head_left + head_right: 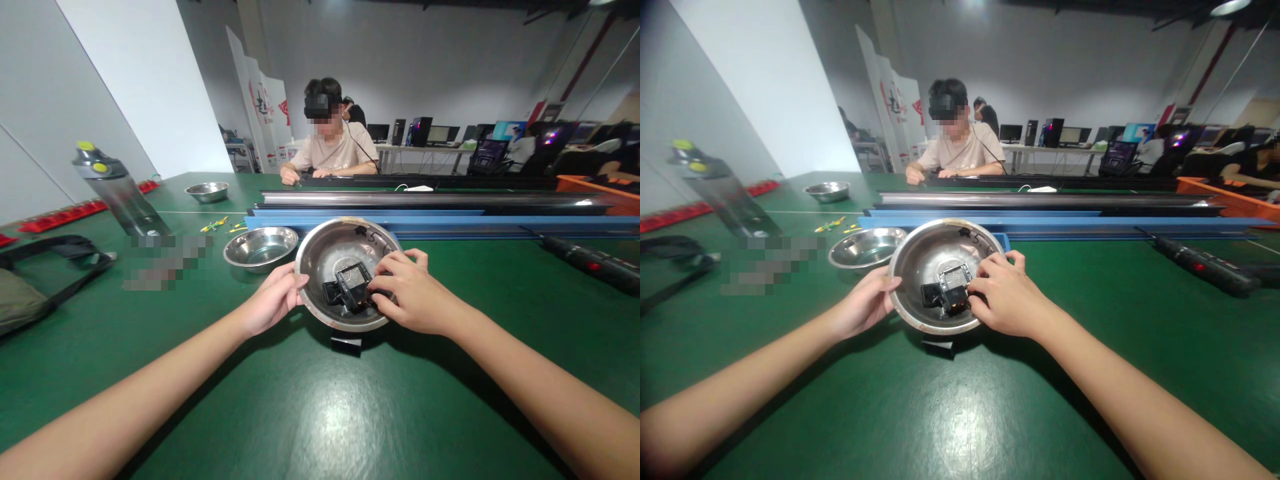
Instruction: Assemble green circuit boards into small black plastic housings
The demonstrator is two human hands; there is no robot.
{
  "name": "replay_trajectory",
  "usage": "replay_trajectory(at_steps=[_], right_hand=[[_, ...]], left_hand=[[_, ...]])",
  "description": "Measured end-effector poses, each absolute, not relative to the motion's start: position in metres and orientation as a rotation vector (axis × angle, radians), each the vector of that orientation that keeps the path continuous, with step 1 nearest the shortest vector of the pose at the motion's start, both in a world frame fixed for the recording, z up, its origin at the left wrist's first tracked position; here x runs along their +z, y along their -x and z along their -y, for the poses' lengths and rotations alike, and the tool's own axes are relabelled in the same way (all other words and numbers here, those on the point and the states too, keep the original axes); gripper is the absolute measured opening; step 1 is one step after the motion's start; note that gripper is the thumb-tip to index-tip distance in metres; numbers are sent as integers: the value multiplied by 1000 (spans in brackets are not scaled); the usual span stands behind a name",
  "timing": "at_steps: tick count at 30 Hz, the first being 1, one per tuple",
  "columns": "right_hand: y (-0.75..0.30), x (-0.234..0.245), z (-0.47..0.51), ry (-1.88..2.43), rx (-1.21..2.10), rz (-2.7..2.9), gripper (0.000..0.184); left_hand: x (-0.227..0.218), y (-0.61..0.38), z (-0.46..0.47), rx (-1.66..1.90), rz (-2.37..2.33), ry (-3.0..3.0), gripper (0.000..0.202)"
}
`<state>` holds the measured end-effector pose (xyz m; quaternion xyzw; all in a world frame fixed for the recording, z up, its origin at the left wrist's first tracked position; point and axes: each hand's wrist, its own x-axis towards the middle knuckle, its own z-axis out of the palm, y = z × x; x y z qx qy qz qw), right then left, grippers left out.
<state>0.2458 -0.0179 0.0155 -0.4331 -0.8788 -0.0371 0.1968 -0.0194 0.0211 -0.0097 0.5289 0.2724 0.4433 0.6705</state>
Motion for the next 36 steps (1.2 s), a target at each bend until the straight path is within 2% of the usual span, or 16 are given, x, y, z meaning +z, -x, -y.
replay_trajectory(at_steps=[11, 18, 24, 31, 36], right_hand=[[-251, 10, 8, 945, -200, 2293, 47], [-252, 13, 11, 1063, 72, 1862, 55], [-250, 12, 9, 1133, 319, 1849, 39], [-244, -3, 5, 1261, 864, 2117, 11], [-245, -10, 1, 1223, 1021, 1887, 16]], left_hand=[[-8, 19, -23, 1029, -666, -1143, 26], [-5, 18, -24, 1109, -720, -1090, 26], [4, 22, -28, 1213, -847, -962, 12], [11, 20, -29, 1292, -982, -867, 15], [9, 19, -28, 1274, -971, -867, 14]])
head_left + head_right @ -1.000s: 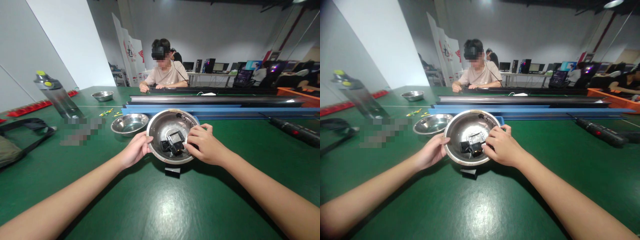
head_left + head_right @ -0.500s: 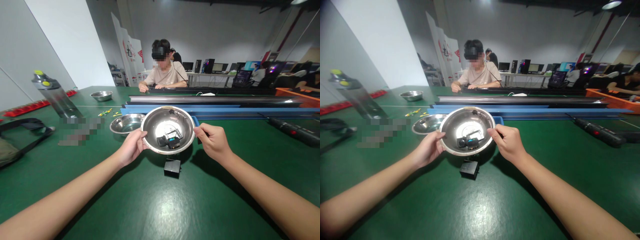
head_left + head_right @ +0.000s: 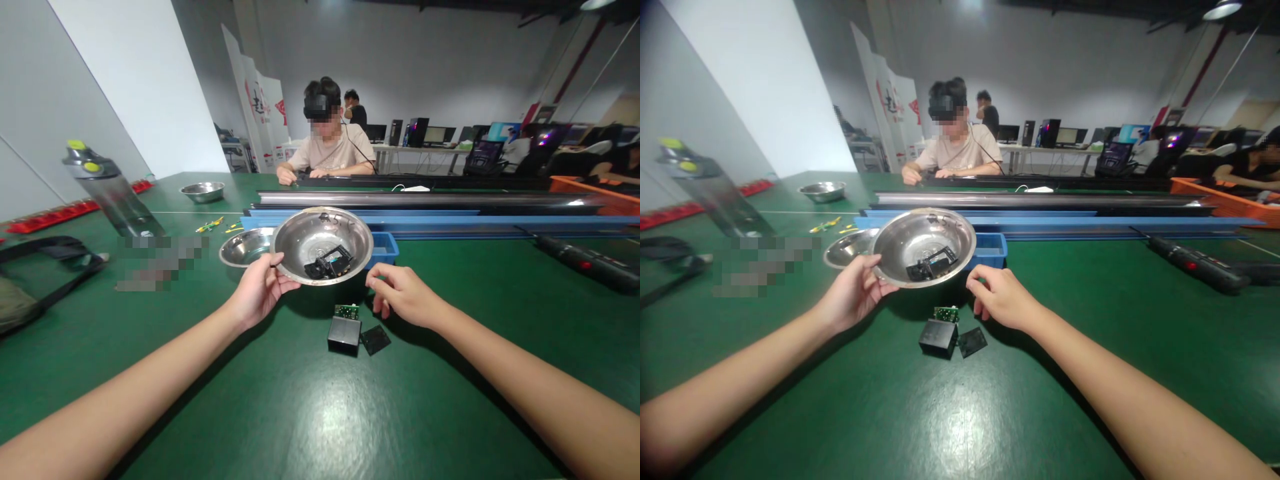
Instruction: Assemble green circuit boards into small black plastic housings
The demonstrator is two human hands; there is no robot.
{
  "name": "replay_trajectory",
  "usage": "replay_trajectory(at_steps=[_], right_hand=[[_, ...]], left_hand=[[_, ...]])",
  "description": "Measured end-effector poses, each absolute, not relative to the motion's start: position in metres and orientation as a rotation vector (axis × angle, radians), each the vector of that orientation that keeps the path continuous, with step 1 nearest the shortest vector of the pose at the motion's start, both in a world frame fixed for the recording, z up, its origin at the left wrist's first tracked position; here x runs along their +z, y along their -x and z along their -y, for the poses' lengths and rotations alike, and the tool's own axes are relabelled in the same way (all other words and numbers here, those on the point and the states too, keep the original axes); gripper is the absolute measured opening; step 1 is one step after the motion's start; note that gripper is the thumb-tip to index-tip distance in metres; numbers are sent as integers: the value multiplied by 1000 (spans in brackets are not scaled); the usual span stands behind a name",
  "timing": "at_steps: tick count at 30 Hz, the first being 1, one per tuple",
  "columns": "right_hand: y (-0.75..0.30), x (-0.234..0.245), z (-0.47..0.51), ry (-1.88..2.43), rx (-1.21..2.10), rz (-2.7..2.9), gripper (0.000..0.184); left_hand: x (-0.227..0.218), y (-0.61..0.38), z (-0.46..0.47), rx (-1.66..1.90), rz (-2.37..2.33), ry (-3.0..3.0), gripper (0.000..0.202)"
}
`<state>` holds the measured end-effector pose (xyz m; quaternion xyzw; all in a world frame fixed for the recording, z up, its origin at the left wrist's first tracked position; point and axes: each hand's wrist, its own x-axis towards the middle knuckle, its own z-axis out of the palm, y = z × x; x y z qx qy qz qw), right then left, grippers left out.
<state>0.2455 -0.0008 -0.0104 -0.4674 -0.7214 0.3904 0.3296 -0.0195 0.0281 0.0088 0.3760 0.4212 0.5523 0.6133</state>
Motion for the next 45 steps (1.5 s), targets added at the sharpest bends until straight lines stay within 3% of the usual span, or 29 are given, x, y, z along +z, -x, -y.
replay_trajectory(at_steps=[6, 15, 22, 32, 39, 45], right_hand=[[-244, -10, -5, 1067, 1376, 1395, 35], [-228, 6, 9, 1170, 1895, 915, 40], [-226, 8, 8, 980, 1673, 518, 37], [-244, -2, -14, 980, 1202, 162, 29], [-255, -11, -26, 1032, 1158, 155, 28], [-264, -12, -29, 1060, 1242, 242, 21]], left_hand=[[4, 19, -28, 1225, -922, -906, 14], [-2, 17, -24, 1099, -728, -1039, 23], [-4, 20, -22, 1011, -732, -1226, 47], [-7, 22, -26, 1015, -780, -1290, 44], [-9, 22, -26, 981, -800, -1361, 42], [-7, 21, -17, 794, -850, -1763, 30]])
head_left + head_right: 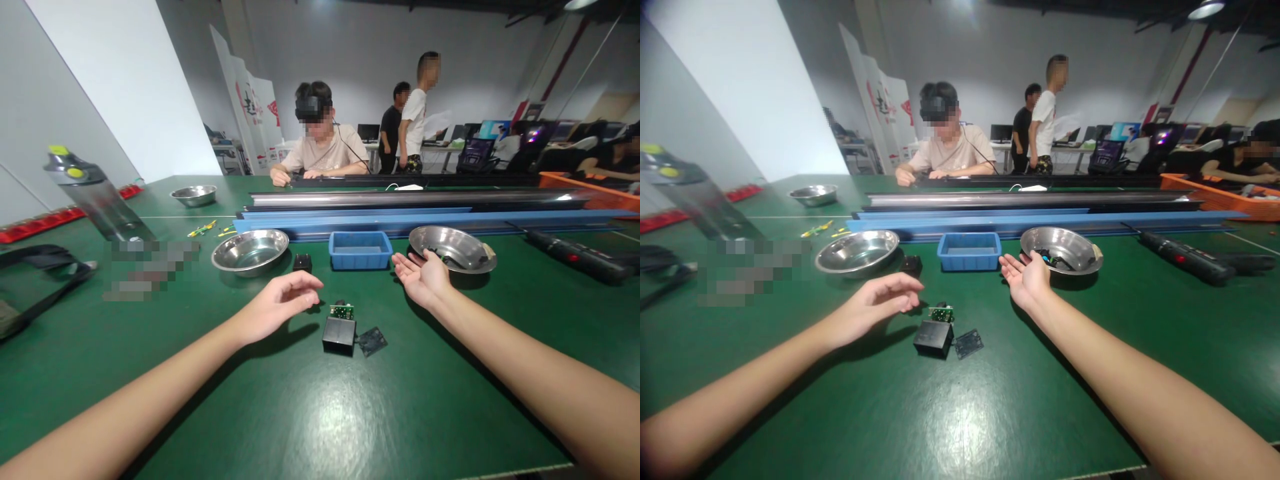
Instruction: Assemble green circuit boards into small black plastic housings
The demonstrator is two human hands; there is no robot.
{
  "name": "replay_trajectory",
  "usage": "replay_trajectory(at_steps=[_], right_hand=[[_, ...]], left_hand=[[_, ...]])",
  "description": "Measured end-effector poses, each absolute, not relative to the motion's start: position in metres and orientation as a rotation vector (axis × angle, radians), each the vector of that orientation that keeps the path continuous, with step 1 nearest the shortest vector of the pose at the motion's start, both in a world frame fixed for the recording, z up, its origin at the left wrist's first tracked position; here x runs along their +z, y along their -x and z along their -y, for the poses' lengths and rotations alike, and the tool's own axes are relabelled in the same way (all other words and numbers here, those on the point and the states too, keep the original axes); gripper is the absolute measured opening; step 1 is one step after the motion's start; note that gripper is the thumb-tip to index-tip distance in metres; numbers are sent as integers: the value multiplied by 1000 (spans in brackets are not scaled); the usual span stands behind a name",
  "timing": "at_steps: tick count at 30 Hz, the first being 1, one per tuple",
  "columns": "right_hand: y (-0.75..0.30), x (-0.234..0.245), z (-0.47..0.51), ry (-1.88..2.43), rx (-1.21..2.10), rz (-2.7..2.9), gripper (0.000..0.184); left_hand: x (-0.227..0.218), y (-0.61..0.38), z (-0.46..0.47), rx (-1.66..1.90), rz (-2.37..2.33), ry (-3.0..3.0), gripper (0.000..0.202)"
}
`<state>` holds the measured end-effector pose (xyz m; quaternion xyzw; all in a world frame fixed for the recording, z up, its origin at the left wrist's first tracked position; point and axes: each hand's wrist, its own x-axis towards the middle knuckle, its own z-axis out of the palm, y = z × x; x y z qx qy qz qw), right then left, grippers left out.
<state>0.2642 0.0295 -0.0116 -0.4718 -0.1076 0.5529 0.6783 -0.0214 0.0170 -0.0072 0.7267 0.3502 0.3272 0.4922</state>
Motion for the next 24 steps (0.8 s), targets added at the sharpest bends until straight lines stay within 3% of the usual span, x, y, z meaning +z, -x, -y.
replay_trajectory(at_steps=[6, 11, 16, 24], right_hand=[[-248, -9, -15, 1086, 1336, 468, 5], [-233, -8, -4, 1062, 1254, 747, 37], [-236, -14, -7, 1143, 1206, 841, 50], [-238, -20, -4, 1266, 647, 1965, 30]], left_hand=[[-5, 19, -8, 610, -783, -2186, 34], [-1, 16, -5, 570, -695, -2319, 34], [1, 13, -4, 557, -639, -2336, 27], [1, 14, -4, 538, -661, -2353, 25]])
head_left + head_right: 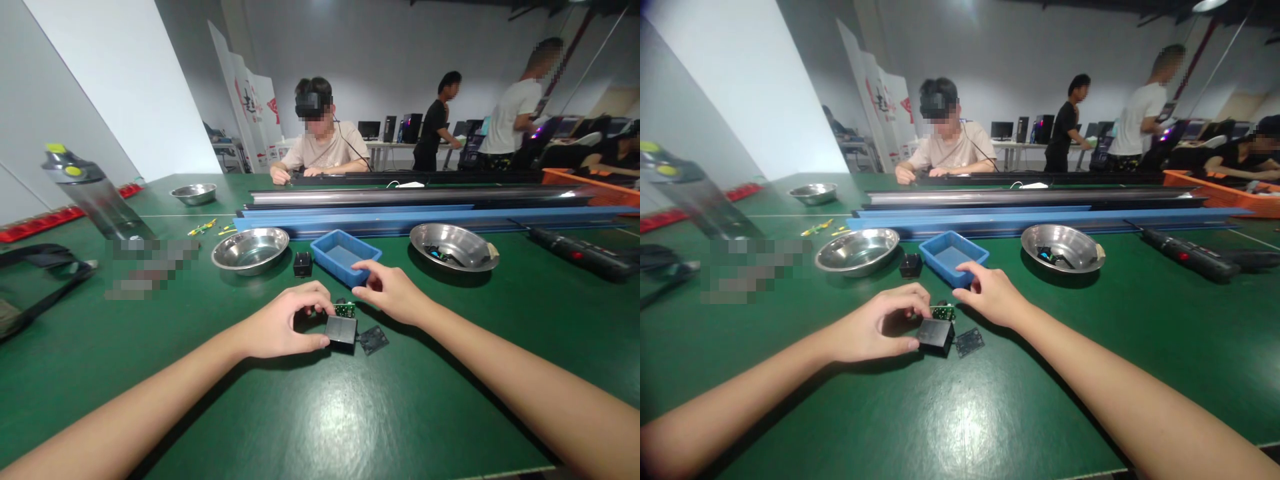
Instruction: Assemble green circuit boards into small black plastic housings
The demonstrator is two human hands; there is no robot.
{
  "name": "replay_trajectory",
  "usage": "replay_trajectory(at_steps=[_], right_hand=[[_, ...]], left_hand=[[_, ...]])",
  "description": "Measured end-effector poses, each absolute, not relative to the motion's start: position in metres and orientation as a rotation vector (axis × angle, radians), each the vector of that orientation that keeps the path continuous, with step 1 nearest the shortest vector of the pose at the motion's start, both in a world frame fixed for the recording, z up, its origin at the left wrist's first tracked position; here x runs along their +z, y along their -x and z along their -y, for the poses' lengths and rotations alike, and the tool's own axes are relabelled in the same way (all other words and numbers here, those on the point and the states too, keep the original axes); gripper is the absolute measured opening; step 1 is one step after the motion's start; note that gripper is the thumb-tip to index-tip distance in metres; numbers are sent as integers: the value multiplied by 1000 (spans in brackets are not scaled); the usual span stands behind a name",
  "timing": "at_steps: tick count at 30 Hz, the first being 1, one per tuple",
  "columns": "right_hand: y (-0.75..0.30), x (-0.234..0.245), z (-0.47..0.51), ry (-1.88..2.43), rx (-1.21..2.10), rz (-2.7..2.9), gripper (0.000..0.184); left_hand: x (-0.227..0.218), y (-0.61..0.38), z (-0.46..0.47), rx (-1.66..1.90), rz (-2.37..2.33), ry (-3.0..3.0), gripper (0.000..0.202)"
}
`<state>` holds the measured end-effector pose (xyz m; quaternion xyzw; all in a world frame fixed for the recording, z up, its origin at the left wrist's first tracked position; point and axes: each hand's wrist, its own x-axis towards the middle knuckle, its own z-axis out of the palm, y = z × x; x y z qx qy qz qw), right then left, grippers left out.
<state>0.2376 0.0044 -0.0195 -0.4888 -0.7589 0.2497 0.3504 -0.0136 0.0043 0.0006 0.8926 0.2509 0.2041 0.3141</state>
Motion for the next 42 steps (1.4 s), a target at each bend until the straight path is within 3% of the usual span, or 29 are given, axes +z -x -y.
replay_trajectory(at_steps=[7, 10, 18, 21, 27, 30, 33, 36, 42], right_hand=[[-251, -28, -28, 1460, 244, 2002, 16], [-263, -32, -39, 1450, 258, 1952, 14], [-266, -34, -46, 1396, 385, 1662, 52], [-263, -32, -43, 1436, 378, 1678, 56], [-261, -24, -34, 1448, 210, 1724, 32], [-255, -17, -20, 1261, 335, 1936, 14], [-245, -14, -4, 1034, 493, 2225, 17], [-232, -15, 10, 940, 547, 2400, 31], [-227, -17, 10, 978, 519, 2373, 22]], left_hand=[[0, 14, -6, 534, -662, -2346, 25], [0, 13, -5, 534, -659, -2347, 24], [-4, 13, -7, 561, -719, -2308, 23], [-6, 15, -7, 572, -775, -2181, 22], [-7, 15, -9, 767, -856, -1846, 24], [-8, 13, -14, 872, -867, -1707, 29], [-10, 13, -18, 943, -916, -1624, 33], [-12, 13, -22, 970, -981, -1597, 37], [-13, 15, -22, 917, -1077, -1707, 36]])
